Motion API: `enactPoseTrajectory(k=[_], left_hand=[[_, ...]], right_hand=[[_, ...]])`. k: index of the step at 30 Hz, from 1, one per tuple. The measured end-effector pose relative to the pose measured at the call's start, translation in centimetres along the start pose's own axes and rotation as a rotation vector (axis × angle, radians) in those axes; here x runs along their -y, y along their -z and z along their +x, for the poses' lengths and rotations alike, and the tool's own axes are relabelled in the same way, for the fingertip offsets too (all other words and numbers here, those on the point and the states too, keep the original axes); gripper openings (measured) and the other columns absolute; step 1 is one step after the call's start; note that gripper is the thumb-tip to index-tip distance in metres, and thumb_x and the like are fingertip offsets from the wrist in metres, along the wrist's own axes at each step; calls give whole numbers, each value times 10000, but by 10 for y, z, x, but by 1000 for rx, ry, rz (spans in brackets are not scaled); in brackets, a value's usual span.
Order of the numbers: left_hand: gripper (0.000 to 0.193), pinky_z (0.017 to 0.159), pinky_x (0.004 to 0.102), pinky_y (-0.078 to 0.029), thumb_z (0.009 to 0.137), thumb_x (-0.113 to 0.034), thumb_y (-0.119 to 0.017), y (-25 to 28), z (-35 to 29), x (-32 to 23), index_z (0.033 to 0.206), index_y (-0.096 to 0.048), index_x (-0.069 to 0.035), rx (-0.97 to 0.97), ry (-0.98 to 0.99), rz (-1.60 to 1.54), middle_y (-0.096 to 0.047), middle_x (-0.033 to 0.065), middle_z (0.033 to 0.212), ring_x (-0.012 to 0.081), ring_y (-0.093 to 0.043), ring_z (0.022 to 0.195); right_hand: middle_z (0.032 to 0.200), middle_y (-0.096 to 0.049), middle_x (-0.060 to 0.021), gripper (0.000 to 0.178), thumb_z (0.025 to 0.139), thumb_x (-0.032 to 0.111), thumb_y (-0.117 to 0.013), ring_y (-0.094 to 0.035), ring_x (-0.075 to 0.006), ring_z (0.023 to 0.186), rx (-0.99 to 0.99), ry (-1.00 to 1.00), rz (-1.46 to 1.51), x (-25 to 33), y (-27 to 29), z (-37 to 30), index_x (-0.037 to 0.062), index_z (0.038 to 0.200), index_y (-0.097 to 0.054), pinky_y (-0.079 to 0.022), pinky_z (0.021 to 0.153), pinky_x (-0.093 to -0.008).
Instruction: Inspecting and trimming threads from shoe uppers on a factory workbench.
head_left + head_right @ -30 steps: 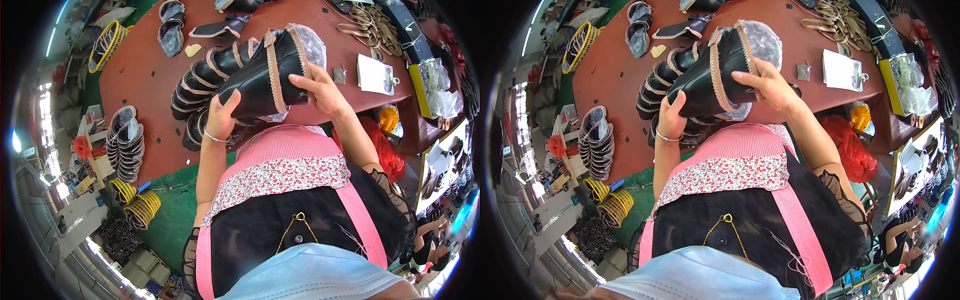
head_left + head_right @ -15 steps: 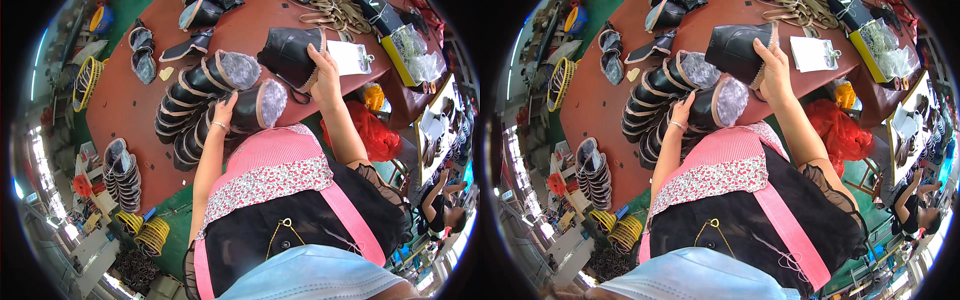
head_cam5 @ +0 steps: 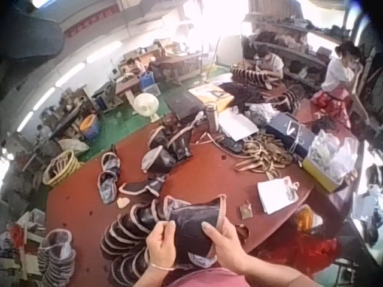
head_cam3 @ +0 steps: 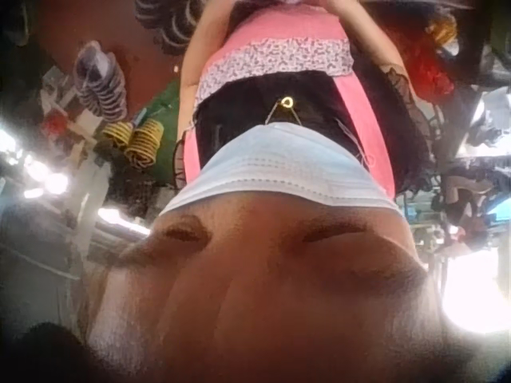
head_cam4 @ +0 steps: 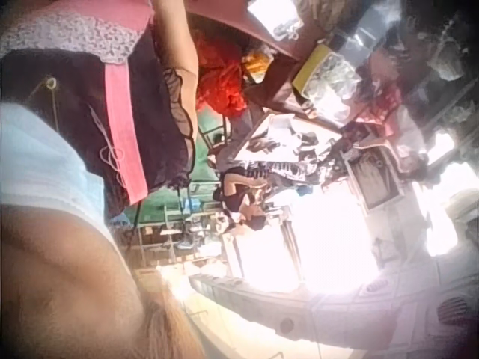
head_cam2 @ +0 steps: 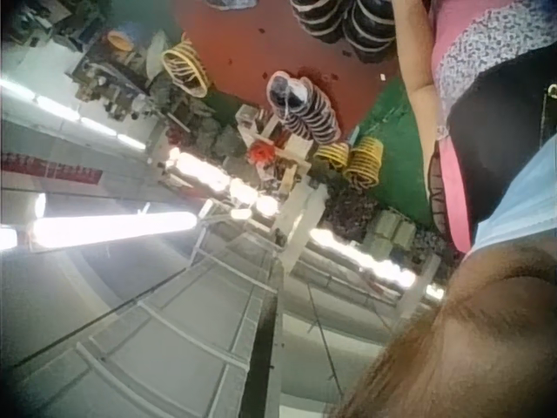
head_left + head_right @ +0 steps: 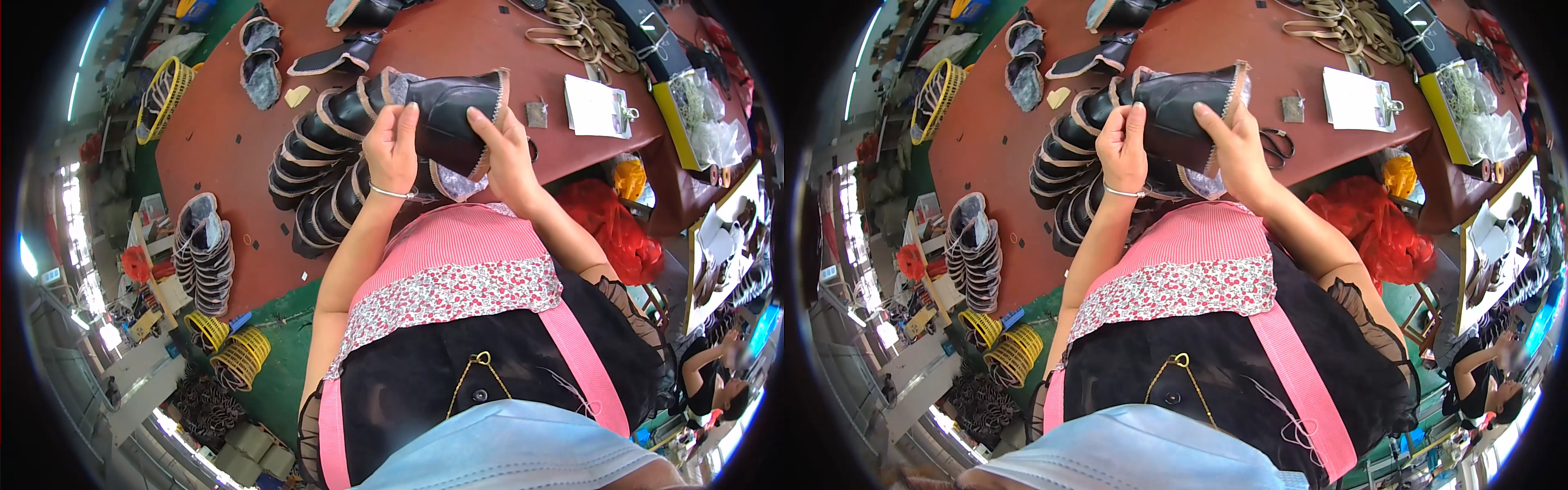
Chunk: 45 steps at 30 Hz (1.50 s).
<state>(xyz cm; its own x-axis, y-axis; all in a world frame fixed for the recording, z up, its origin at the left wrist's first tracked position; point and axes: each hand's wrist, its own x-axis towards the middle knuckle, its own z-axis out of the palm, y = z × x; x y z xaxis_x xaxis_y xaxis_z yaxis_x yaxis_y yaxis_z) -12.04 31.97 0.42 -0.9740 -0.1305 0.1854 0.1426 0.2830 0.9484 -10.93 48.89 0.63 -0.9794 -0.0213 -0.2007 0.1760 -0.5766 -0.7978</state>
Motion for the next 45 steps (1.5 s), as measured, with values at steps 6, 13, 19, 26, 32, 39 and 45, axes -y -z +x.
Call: enactPoseTrajectory(k=[6, 13, 19, 26, 32, 39, 45], left_hand=[[290, 612, 198, -344, 993, -163, -670, 19, 8, 9, 755, -650, 2, -16, 256, -306, -530, -86, 723, 15, -427, 676], [100, 733, 189, -478, 893, -22, -756, 22, -4, -12, 968, -701, 13, 47, 232, -455, -695, -3, 867, 37, -602, 781], [281, 530, 192, -250, 920, -128, -766, 18, 7, 1, 715, -595, -42, -113, 213, -345, -455, -116, 652, -9, -333, 597], [108, 701, 173, -441, 947, -61, -712, 9, 0, -29, 998, -663, 21, 6, 224, -436, -658, -25, 876, 20, -558, 779], [99, 680, 180, -395, 971, -87, -686, 9, 6, -16, 993, -663, 8, -102, 130, -274, -596, -43, 857, 24, -489, 761], [392, 646, 192, -415, 1060, -331, -556, 17, 23, 2, 898, -679, 4, -149, 362, -403, -592, -53, 797, 26, -482, 709], [284, 688, 173, -426, 1045, -233, -591, 15, 5, 3, 973, -678, 27, -62, 73, -197, -618, -49, 821, 26, -533, 752]], right_hand=[[1151, -645, -92, 290, 1018, 105, -580, -609, -134, 1041, 24, 220, -206, -17, -8, -3, -49, 1253, -508, -499, 958, -302], [1130, -640, -93, 355, 1007, 101, -602, -608, -132, 1020, 51, 97, -67, -9, -6, 11, -49, 1306, -481, -505, 913, -285], [1074, -611, -84, 413, 978, 124, -656, -551, -138, 960, 77, 337, -547, -23, 1, 4, -67, 1294, -470, -463, 865, -256], [1082, -622, -42, 318, 999, 55, -612, -567, -91, 954, 45, 241, -168, -11, -4, 18, -35, 1281, -494, -489, 836, -249], [975, -644, -102, 344, 949, 61, -671, -584, -121, 843, 48, 427, -500, -21, -1, 2, -53, 1227, -503, -491, 742, -272], [1133, -650, -100, 384, 968, 57, -644, -621, -141, 987, 21, 302, -221, -25, -13, 7, -46, 1303, -485, -504, 881, -285], [1152, -658, -91, 293, 1004, 80, -596, -631, -136, 1027, 17, 143, -40, -10, -11, 21, -35, 1265, -529, -497, 941, -275]])
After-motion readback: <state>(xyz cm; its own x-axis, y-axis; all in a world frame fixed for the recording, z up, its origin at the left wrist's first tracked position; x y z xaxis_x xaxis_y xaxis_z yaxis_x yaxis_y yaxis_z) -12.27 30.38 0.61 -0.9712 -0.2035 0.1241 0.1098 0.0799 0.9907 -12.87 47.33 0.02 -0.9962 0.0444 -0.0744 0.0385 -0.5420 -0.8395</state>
